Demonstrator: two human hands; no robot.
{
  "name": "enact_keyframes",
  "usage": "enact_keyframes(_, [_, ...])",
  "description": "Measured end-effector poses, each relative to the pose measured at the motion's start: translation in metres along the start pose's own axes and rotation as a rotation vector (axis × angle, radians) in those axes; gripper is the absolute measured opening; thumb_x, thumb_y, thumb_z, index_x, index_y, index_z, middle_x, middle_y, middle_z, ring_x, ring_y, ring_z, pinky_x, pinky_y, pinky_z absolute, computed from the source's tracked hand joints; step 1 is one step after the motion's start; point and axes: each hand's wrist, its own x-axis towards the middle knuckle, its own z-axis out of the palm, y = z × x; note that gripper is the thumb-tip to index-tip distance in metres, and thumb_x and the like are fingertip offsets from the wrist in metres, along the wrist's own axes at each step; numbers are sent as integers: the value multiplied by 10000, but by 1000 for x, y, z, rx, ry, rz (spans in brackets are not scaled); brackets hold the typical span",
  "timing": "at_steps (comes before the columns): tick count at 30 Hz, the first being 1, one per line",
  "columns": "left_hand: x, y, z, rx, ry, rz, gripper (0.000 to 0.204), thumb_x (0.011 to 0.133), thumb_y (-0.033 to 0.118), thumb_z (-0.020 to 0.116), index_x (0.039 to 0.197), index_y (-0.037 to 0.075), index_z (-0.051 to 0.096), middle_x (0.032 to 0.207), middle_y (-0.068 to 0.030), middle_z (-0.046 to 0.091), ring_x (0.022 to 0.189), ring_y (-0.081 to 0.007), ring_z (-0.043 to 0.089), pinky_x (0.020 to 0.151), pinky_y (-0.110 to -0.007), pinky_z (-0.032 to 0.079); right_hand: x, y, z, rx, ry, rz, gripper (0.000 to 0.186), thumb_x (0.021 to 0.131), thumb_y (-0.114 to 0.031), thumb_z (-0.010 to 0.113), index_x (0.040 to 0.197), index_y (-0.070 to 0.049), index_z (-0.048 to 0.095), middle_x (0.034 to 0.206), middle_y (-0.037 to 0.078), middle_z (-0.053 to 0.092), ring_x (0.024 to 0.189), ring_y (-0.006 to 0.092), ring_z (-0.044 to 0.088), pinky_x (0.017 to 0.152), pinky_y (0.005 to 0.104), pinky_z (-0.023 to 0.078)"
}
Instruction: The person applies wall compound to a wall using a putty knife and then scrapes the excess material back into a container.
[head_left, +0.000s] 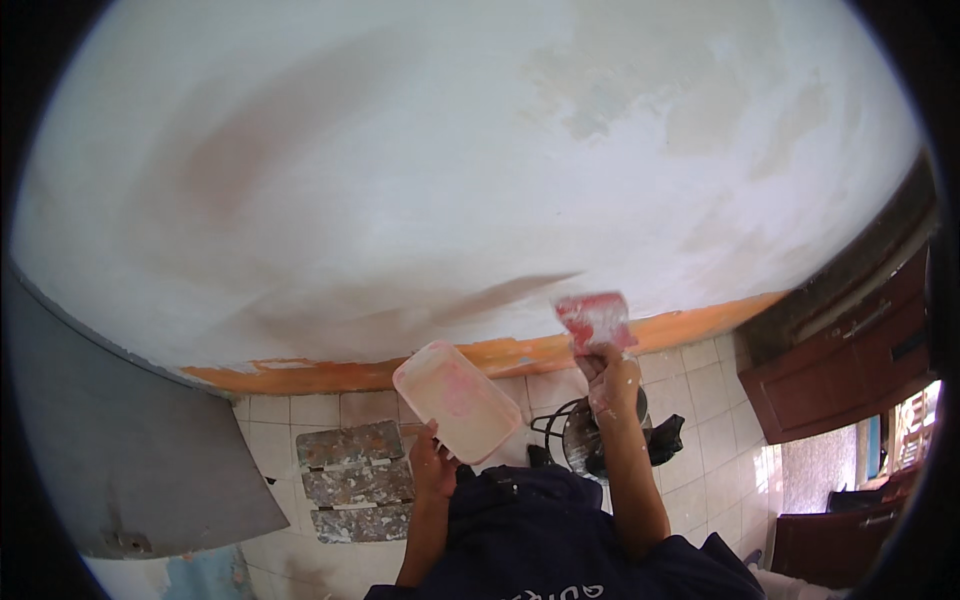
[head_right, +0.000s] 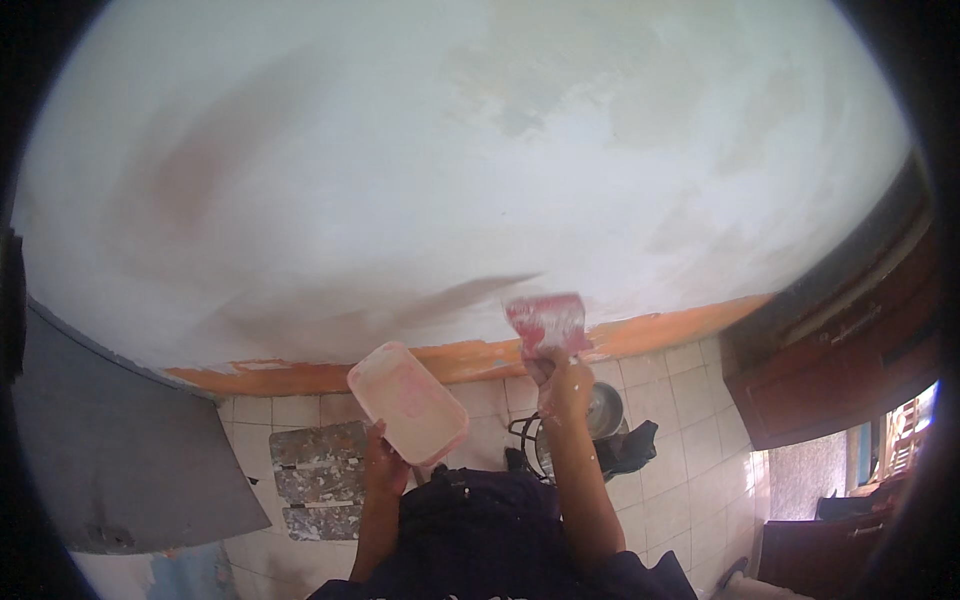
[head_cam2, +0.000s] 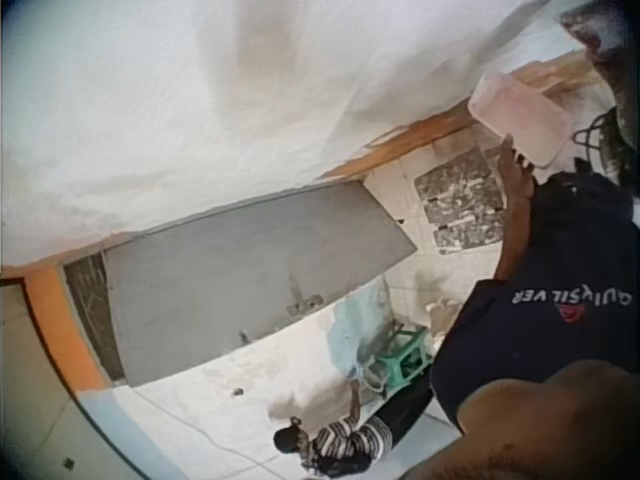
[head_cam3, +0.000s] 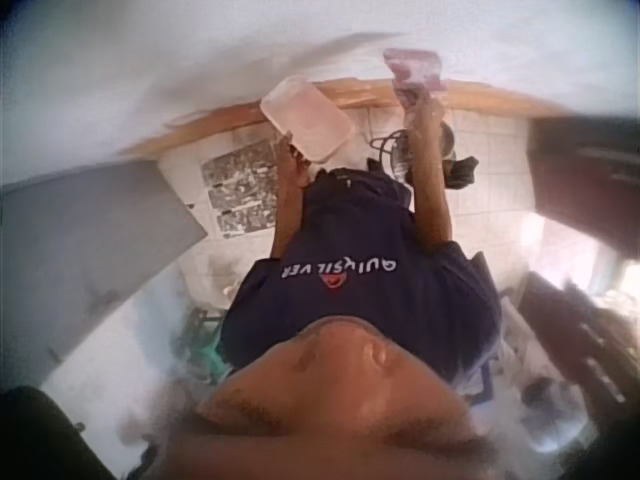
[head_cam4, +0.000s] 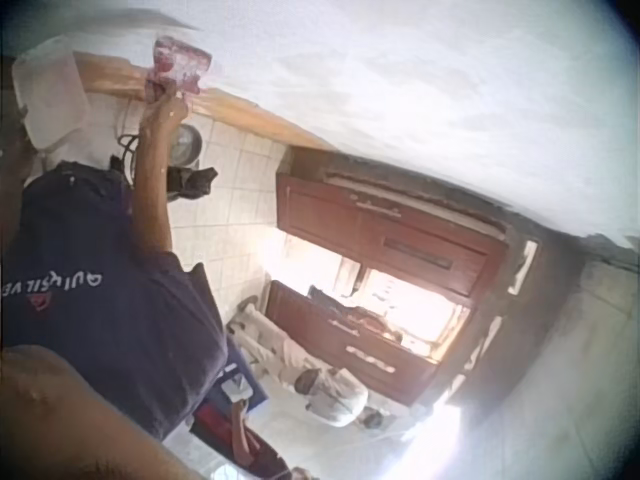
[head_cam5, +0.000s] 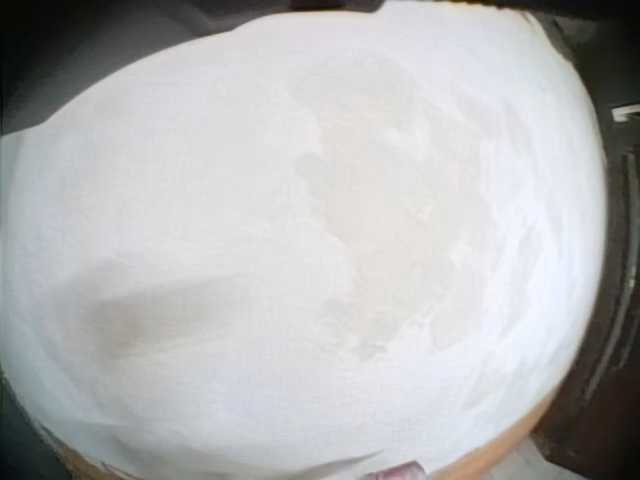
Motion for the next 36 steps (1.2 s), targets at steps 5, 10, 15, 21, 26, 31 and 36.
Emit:
enact_keyframes(5, [-7, 0, 13, 17, 76, -1, 490, 818, 365, 616, 1152, 23, 512, 1055, -93, 556, 938, -198, 579, 686, -345, 529, 46, 45, -65, -98, 0, 26, 168, 834, -37, 504, 900, 113, 539, 950, 215, 596, 892, 325, 631, 820, 398, 546])
enact_keyframes(10, [-14, -3, 21, 52, 102, -7, 476, 823, 363, 607, 1142, 21, 520, 1050, -98, 561, 922, -201, 586, 688, -341, 528, 69, 45, -66, -72, 31, 108, 134, 828, -1, 503, 884, 115, 542, 927, 202, 602, 873, 324, 633, 824, 404, 545])
enact_keyframes(15, [-18, -6, 34, 77, 126, -6, 453, 832, 351, 595, 1133, 20, 524, 1036, -100, 560, 918, -208, 585, 685, -352, 528, 113, 20, -13, -4, -132, -150, 119, 826, -11, 533, 781, 95, 561, 858, 182, 608, 827, 304, 634, 817, 397, 554])
enact_keyframes(21, [-18, -15, 35, 90, 173, 32, 446, 842, 346, 586, 1135, 16, 518, 1024, -100, 557, 913, -208, 581, 680, -365, 531, 61, -79, 88, -46, -175, -226, 89, 793, 27, 540, 765, 111, 551, 817, 185, 607, 775, 286, 637, 810, 370, 558])
enact_keyframes(26, [-21, -19, 46, 84, 162, -5, 471, 837, 347, 593, 1168, 25, 497, 1059, -99, 544, 963, -218, 559, 727, -377, 514, 36, -62, 35, -24, -183, -183, 86, 757, 65, 561, 776, 143, 530, 813, 184, 593, 776, 284, 650, 719, 360, 593])
enact_keyframes(31, [-20, -20, 42, 80, 159, -7, 541, 821, 351, 613, 1231, 33, 462, 1140, -101, 520, 1059, -241, 523, 823, -408, 477, 85, 21, -31, -127, 149, 85, 84, 788, 12, 564, 779, 94, 549, 822, 176, 613, 765, 288, 653, 727, 372, 578])
enact_keyframes(36, [-23, -19, 42, 83, 174, -6, 534, 824, 352, 604, 1227, 30, 463, 1146, -99, 518, 1064, -241, 520, 821, -414, 481, 112, -23, 53, -33, -85, -175, 106, 787, 22, 544, 756, 123, 536, 810, 189, 608, 772, 298, 653, 751, 375, 575])
